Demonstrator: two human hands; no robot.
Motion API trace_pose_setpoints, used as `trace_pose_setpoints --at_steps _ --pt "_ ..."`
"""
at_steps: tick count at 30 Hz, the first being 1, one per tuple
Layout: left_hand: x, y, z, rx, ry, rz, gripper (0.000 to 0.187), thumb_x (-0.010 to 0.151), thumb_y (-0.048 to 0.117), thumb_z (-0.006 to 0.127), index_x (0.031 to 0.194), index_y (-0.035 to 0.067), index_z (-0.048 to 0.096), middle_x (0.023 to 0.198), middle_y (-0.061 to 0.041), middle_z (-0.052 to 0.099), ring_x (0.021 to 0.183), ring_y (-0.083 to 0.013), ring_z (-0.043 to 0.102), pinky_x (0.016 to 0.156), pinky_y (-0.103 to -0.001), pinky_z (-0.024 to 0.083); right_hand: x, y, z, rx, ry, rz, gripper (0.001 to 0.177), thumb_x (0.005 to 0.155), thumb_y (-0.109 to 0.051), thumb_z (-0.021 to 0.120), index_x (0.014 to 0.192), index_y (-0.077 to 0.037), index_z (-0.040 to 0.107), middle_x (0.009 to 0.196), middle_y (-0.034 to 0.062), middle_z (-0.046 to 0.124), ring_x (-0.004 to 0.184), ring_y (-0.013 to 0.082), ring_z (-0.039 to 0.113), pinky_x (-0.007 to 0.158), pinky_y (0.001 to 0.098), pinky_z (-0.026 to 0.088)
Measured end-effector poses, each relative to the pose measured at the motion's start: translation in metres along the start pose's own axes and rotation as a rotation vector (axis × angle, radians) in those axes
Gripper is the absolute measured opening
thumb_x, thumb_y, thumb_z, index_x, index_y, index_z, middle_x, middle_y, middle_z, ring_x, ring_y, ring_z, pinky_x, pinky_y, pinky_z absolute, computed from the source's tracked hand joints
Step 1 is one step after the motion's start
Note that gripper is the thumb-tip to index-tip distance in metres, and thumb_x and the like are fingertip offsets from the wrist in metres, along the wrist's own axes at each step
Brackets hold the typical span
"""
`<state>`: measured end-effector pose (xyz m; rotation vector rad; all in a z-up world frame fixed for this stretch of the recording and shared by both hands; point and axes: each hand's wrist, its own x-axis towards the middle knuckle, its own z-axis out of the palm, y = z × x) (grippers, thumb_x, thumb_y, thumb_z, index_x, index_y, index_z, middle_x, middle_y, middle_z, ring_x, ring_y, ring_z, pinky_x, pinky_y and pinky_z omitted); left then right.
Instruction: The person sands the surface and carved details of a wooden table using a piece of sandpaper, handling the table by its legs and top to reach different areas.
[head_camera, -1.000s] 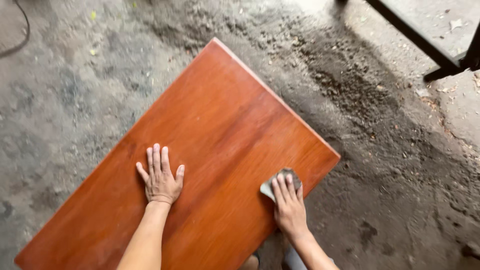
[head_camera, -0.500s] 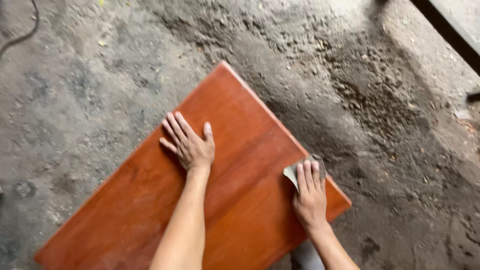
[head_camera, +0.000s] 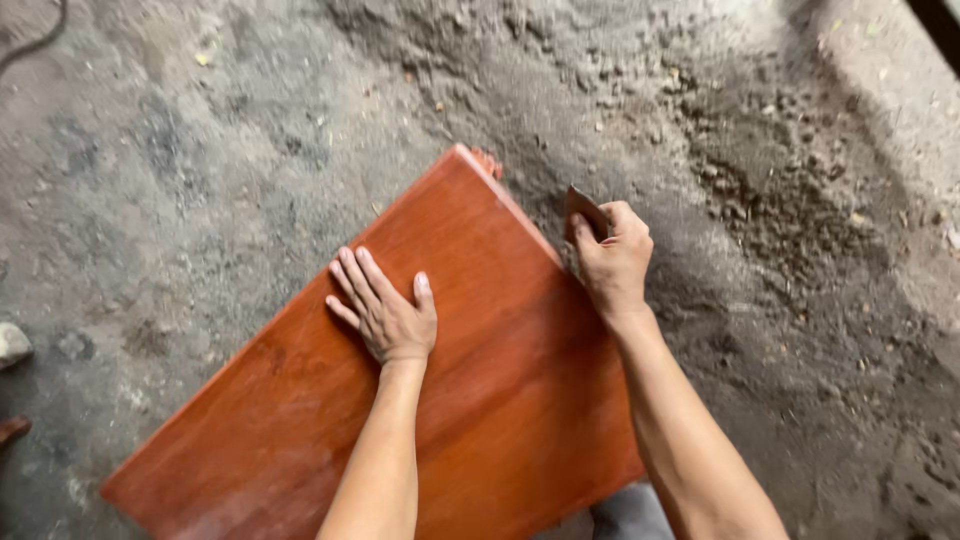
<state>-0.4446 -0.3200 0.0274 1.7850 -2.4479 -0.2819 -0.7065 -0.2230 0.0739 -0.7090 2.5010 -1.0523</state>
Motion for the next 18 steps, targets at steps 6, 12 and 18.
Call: trace_pose_setpoints --at_steps 6,12,18 --pt "-0.005 0.001 -0.002 -0.01 -0.037 -0.028 0.091 0.097 0.052 0.056 0.162 0.0 0.022 0.171 -0.022 0.018 0.16 -0.0403 0.012 0.123 -0.067 0.007 -0.011 0.009 0.005 0.26 -0.577 0.015 0.021 0.083 -0.005 0.072 0.099 0.0 0.058 0.129 0.0012 0.076 0.086 0.0139 0.061 0.076 0.0311 0.053" --pt "-0.002 0.001 -0.003 -0.002 -0.045 -0.017 0.089 0.1 0.053 0.053 0.163 -0.001 0.022 0.172 -0.022 0.018 0.16 -0.0406 0.012 0.124 -0.067 0.007 -0.012 0.01 0.012 0.366 -0.378 -0.213 0.025 0.097 -0.006 0.077 0.122 -0.007 0.075 0.122 0.0083 0.074 0.109 0.0113 0.068 0.095 0.0275 0.055" --pt "-0.001 0.001 -0.003 -0.003 -0.042 -0.013 0.088 0.1 0.053 0.052 0.163 -0.001 0.022 0.172 -0.022 0.018 0.161 -0.0406 0.012 0.125 -0.067 0.008 0.002 -0.008 0.018 0.345 -0.348 0.167 0.035 0.088 -0.008 0.078 0.121 -0.005 0.069 0.097 -0.0023 0.074 0.086 0.0047 0.065 0.08 0.0199 0.054"
